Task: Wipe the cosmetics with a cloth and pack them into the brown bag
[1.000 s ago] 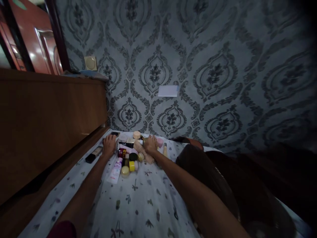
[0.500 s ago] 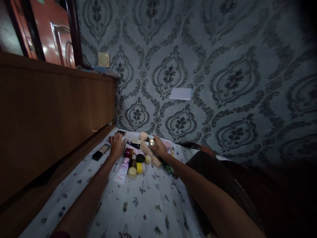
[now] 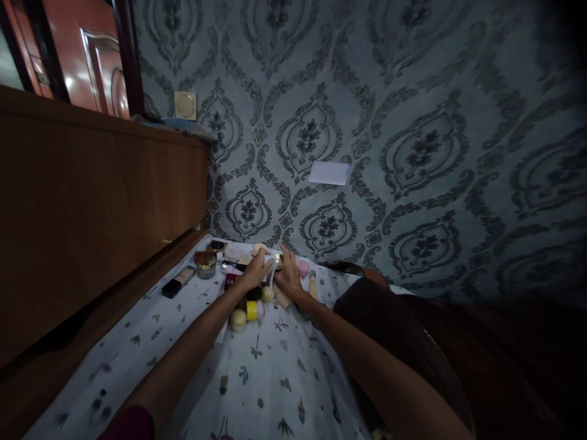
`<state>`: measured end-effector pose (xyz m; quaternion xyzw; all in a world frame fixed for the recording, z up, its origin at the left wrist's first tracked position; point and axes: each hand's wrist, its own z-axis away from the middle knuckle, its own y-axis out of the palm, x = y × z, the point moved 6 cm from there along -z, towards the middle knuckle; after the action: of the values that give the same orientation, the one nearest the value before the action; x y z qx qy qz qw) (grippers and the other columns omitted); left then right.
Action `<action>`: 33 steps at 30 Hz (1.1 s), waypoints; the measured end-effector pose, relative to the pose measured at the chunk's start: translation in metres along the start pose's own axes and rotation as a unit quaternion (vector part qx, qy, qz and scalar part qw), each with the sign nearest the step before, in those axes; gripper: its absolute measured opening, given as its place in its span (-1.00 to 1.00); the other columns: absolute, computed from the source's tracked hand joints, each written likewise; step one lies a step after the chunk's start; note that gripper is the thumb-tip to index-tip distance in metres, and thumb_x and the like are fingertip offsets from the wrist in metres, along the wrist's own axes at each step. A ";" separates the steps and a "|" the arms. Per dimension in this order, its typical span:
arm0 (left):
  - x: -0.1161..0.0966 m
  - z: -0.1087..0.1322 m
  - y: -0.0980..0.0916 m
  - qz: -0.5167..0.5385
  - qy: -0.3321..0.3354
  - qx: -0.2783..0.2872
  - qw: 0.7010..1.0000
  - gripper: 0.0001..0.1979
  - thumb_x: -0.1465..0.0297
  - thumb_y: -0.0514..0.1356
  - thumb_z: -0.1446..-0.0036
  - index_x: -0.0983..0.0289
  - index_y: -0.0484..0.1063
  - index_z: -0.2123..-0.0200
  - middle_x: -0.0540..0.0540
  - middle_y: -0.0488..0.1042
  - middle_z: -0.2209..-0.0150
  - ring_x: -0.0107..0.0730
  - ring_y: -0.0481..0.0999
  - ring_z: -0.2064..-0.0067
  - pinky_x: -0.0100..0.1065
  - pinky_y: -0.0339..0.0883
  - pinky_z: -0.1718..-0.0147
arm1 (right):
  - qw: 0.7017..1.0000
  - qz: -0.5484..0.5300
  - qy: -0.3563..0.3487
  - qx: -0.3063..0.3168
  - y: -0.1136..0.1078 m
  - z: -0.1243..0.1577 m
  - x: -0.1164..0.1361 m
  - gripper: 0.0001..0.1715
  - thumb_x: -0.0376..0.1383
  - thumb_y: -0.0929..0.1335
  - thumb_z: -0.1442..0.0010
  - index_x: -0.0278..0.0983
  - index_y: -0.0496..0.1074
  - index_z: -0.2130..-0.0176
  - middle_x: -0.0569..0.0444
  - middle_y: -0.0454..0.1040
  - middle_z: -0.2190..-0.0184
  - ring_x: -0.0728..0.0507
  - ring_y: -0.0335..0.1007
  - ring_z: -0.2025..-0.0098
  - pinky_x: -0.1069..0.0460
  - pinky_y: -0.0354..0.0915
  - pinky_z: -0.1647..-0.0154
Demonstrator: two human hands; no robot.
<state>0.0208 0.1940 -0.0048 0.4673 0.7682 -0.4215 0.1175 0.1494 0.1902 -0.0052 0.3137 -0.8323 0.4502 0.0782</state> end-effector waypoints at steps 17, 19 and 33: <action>0.034 -0.012 0.019 0.067 -0.093 -0.009 0.993 -0.77 0.60 0.11 -0.07 0.25 0.42 0.22 0.12 0.52 0.20 -0.20 0.48 0.07 -0.16 0.30 -0.02 | 0.965 -0.185 0.185 0.004 0.008 -0.015 -0.046 -0.70 -0.28 0.50 0.27 -0.26 0.35 0.51 0.19 0.33 0.54 -0.10 0.26 0.36 0.02 0.22 0.25; 0.032 -0.012 0.018 0.086 -0.100 -0.016 0.991 -0.84 0.51 0.11 -0.16 0.24 0.43 0.21 0.11 0.52 0.21 -0.19 0.49 0.08 -0.15 0.31 -0.02 | 0.951 -0.232 0.206 -0.017 0.005 -0.015 -0.048 -0.69 -0.21 0.49 0.24 -0.25 0.34 0.52 0.21 0.32 0.56 -0.09 0.25 0.39 0.04 0.21 0.30; 0.019 -0.009 0.016 0.269 -0.145 -0.025 0.952 -0.54 0.33 0.33 -0.03 0.21 0.34 -0.02 0.05 0.49 0.13 -0.31 0.49 0.15 -0.32 0.38 0.11 | 0.776 -0.561 0.286 -0.042 0.028 -0.013 -0.017 -0.50 0.16 0.39 0.04 -0.19 0.33 0.43 0.10 0.43 0.55 -0.13 0.39 0.45 0.01 0.36 0.47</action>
<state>0.0256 0.2157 -0.0187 0.5872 0.5992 -0.4184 0.3480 0.1441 0.2192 -0.0238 0.5780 -0.4667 0.3599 0.5644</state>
